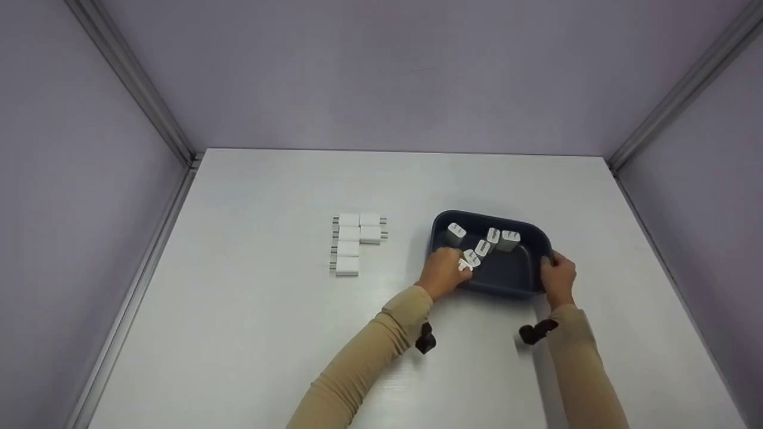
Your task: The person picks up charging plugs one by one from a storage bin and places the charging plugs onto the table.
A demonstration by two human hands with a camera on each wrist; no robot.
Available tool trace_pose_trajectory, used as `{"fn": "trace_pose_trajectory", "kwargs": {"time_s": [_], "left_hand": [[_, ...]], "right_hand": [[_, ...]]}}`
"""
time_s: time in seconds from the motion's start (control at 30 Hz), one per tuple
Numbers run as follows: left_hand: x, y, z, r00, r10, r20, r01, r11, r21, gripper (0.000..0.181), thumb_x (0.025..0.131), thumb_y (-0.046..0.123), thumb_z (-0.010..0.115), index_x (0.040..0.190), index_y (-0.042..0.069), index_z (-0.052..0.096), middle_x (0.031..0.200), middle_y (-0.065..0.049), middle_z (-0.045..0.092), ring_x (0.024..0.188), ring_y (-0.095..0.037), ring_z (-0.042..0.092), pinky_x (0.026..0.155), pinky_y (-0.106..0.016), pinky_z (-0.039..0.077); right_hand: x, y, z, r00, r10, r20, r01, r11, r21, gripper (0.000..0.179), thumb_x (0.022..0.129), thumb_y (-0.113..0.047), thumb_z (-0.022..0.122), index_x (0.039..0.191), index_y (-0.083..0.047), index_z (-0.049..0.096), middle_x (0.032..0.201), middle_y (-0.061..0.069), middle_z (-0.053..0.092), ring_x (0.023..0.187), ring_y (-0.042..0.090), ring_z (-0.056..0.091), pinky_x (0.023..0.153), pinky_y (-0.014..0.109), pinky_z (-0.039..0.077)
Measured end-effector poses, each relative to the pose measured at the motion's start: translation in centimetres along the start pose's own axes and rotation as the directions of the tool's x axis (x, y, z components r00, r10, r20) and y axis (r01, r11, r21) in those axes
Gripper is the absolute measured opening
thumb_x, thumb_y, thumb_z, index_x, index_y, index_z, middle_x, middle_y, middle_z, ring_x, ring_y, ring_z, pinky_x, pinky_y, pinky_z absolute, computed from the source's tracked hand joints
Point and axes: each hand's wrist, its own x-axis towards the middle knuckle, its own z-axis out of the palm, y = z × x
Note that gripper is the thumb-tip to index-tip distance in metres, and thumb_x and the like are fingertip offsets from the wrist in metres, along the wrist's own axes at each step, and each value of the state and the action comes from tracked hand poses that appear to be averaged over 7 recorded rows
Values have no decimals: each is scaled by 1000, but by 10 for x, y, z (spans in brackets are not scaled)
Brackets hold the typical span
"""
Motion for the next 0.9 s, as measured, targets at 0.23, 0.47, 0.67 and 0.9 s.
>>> {"fn": "trace_pose_trajectory", "kwargs": {"time_s": [0.23,0.47,0.67,0.9], "left_hand": [[-2,-5,-4,998,-31,-57,25,995,-100,32,81,16,71,109,1,71,102,-9,75,82,-13,62,72,-23,51],[-4,-11,-7,985,-65,-159,19,962,-273,35,78,9,70,111,-2,69,104,-13,74,89,-19,67,78,-25,54],[-4,-18,-7,974,-52,-220,-25,943,-333,32,78,10,70,107,-2,71,102,-12,75,88,-18,68,76,-22,54],[-4,-21,-11,960,-48,-278,-61,926,-372,33,78,10,68,108,-5,70,104,-15,74,95,-21,69,83,-26,56]], "right_hand": [[7,2,0,998,-60,-31,58,997,-56,33,97,-12,44,117,8,61,115,25,61,79,3,49,71,13,40],[13,5,-1,996,-90,-11,89,994,-58,35,98,-13,45,120,9,60,118,27,60,77,-4,46,70,9,37],[13,7,-1,997,-82,-11,81,994,-80,34,98,-12,44,119,9,60,118,27,61,77,-1,46,72,12,37],[14,5,0,994,-108,-37,103,988,-117,32,98,-17,47,108,8,63,104,22,63,74,4,47,70,16,38]]}}
